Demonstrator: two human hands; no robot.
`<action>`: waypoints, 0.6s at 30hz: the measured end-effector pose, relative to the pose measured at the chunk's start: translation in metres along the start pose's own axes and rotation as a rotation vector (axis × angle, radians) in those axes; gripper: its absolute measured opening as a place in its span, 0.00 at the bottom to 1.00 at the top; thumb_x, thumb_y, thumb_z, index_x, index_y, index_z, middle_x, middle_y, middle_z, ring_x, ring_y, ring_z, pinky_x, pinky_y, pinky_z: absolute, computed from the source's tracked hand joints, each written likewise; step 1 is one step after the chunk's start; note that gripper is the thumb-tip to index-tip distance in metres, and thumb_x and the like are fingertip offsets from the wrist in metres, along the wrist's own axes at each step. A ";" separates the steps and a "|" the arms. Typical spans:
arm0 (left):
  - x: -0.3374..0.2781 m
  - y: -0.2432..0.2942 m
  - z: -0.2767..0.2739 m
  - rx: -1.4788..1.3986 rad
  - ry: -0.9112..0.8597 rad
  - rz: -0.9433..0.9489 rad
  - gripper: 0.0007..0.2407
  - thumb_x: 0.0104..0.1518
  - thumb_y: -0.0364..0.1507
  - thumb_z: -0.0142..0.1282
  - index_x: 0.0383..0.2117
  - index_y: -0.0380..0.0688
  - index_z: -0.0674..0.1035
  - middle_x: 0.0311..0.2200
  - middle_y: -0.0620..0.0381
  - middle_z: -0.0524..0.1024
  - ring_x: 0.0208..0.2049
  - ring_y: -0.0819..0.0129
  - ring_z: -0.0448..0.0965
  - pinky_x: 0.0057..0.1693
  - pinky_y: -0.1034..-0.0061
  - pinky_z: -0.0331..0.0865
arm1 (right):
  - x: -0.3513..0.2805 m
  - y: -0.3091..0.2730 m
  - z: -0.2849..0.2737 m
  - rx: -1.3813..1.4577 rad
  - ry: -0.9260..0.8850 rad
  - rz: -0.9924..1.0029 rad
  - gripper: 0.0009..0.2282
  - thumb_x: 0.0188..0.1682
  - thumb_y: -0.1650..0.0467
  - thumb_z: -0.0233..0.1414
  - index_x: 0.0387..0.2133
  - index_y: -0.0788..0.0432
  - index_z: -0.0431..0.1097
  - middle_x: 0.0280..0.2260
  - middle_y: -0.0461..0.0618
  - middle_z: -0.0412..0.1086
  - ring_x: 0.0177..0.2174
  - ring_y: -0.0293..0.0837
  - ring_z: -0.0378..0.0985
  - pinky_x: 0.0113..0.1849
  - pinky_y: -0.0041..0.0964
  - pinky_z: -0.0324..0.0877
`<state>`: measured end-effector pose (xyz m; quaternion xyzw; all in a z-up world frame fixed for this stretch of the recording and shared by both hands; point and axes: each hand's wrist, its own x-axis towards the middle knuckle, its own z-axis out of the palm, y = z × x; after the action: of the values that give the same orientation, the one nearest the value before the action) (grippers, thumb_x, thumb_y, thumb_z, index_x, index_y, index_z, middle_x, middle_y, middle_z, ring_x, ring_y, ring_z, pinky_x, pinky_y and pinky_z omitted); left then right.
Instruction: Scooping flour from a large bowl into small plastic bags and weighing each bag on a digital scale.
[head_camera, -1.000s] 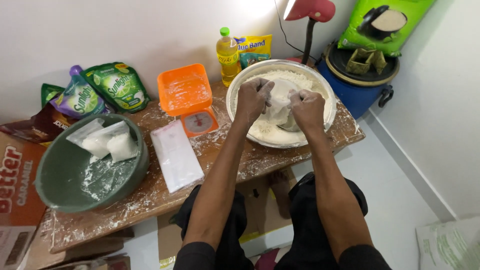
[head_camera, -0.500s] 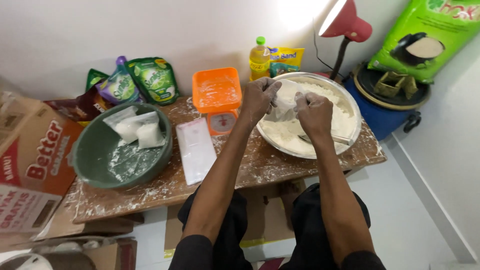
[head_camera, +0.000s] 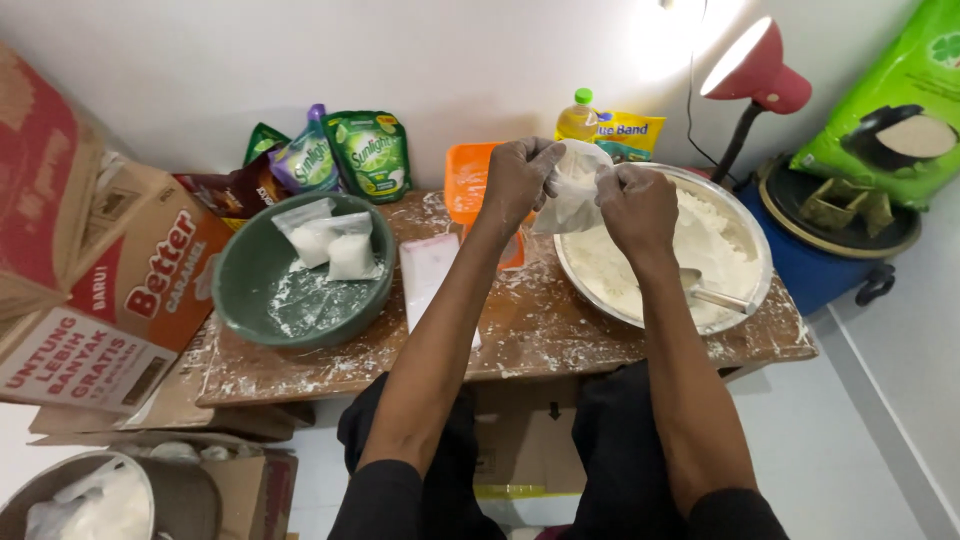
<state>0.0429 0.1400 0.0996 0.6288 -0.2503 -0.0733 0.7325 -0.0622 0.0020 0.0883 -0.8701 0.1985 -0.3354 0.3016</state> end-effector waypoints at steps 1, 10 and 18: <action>0.002 0.001 -0.005 0.001 0.006 0.004 0.10 0.60 0.28 0.58 0.33 0.28 0.80 0.10 0.44 0.72 0.05 0.69 0.70 0.12 0.82 0.59 | 0.003 -0.005 0.003 0.003 -0.002 -0.006 0.17 0.52 0.61 0.50 0.17 0.58 0.70 0.18 0.55 0.70 0.29 0.66 0.78 0.34 0.52 0.72; 0.019 0.015 -0.049 0.002 0.111 -0.001 0.09 0.61 0.27 0.56 0.34 0.27 0.80 0.13 0.43 0.75 0.11 0.66 0.76 0.15 0.82 0.65 | 0.028 -0.041 0.035 0.006 -0.086 -0.123 0.17 0.52 0.63 0.50 0.15 0.56 0.69 0.16 0.55 0.68 0.25 0.61 0.78 0.33 0.50 0.71; 0.040 0.009 -0.076 0.048 0.175 0.022 0.08 0.61 0.27 0.56 0.32 0.29 0.80 0.10 0.45 0.73 0.05 0.69 0.70 0.13 0.82 0.60 | 0.062 -0.049 0.073 0.087 -0.242 -0.120 0.16 0.50 0.61 0.50 0.17 0.58 0.69 0.21 0.56 0.71 0.30 0.60 0.76 0.34 0.50 0.68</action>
<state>0.1102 0.1923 0.1129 0.6473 -0.1941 -0.0041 0.7371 0.0390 0.0326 0.1059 -0.9007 0.0936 -0.2535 0.3401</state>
